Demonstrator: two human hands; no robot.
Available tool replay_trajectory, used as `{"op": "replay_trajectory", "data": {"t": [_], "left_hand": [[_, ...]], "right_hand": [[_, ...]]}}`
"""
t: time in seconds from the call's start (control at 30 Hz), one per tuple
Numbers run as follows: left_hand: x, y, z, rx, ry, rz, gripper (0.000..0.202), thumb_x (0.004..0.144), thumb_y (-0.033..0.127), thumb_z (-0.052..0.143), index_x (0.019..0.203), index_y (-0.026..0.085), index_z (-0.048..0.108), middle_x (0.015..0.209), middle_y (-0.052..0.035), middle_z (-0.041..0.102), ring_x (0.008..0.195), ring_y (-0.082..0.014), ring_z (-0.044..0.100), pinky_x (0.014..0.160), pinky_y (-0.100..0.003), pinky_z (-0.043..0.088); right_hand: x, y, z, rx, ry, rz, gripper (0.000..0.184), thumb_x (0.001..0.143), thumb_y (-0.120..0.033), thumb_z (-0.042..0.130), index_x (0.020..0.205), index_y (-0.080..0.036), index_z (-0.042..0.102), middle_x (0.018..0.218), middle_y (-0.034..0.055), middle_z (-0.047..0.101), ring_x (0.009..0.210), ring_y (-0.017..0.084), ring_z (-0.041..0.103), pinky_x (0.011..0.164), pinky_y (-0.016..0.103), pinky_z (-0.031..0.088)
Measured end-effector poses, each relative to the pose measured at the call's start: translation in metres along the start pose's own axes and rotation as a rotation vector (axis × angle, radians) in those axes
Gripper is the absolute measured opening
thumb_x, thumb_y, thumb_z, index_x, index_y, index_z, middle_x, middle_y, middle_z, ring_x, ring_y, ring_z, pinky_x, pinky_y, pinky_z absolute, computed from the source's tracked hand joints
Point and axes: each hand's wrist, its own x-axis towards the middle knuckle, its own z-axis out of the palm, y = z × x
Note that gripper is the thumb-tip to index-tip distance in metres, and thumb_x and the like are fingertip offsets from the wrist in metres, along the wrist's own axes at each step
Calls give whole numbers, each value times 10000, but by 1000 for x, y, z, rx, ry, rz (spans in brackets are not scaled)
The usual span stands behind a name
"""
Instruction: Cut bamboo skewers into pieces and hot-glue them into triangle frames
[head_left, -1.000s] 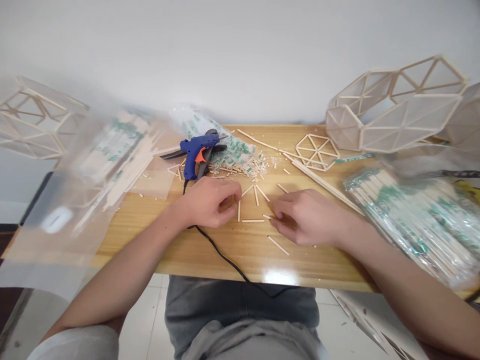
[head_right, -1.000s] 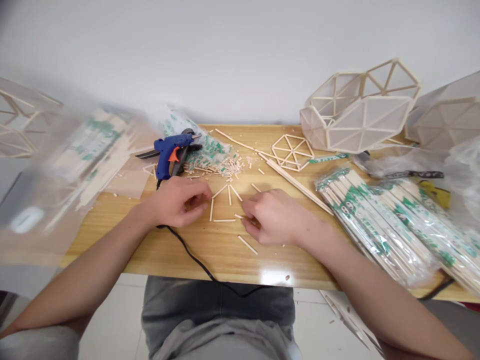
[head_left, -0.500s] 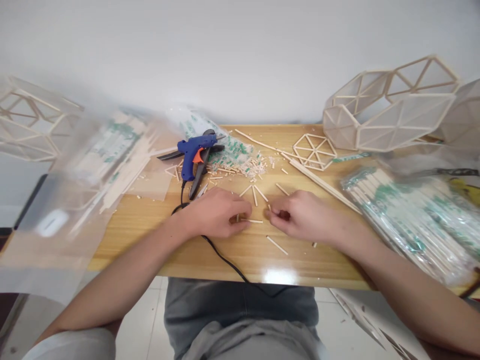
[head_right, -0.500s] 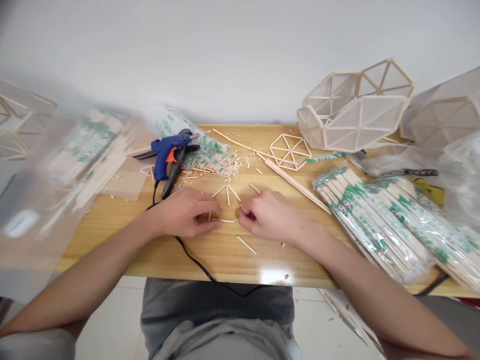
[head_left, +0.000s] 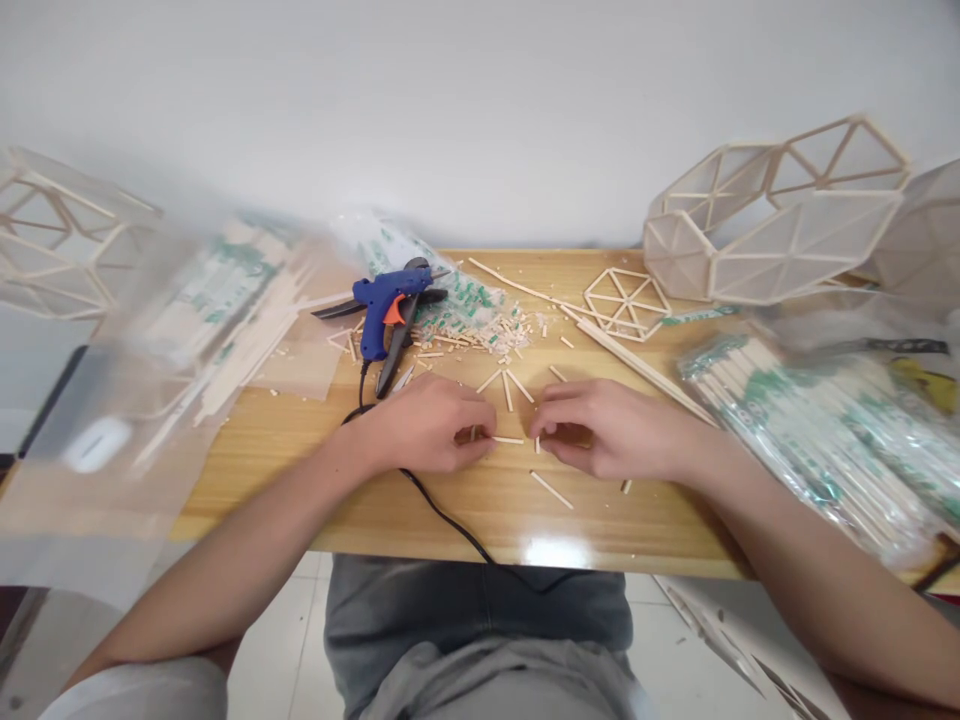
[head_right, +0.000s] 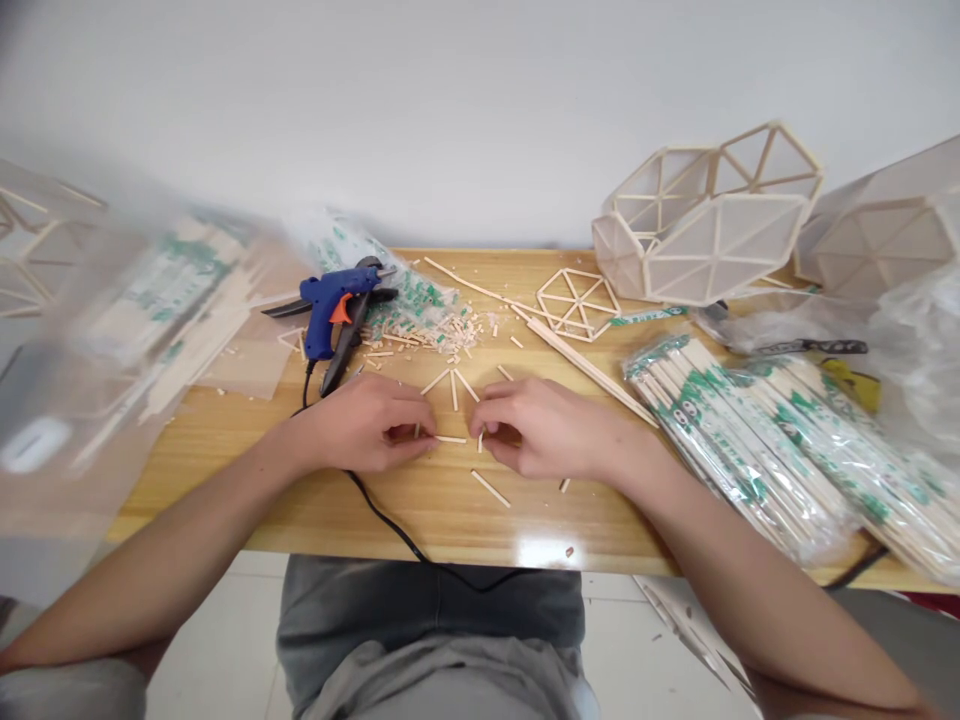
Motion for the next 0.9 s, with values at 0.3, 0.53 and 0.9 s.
{"op": "replay_trajectory", "data": {"t": [0.3,0.53,0.9], "left_hand": [[0,0,3,-9,25,24,108,913,264,679,864,205,755,761,14,717,667,-114,608,644,-251,390],[-1,-1,1,-63,7,18,90,905,244,685,863,205,755,751,15,705,654,-106,600,653,-234,402],[-2,-2,-3,-88,24,9,81,869,222,649,880,201,727,716,29,677,628,-103,587,635,-235,403]], "right_hand": [[2,1,3,-28,68,-7,159,891,-66,608,907,-195,701,865,30,664,771,171,619,737,290,447],[2,1,6,-71,80,7,132,924,-102,603,910,-190,700,868,40,646,794,182,620,739,296,451],[0,5,9,-53,125,1,148,890,-93,612,961,-197,690,916,45,660,796,177,613,734,284,452]]}}
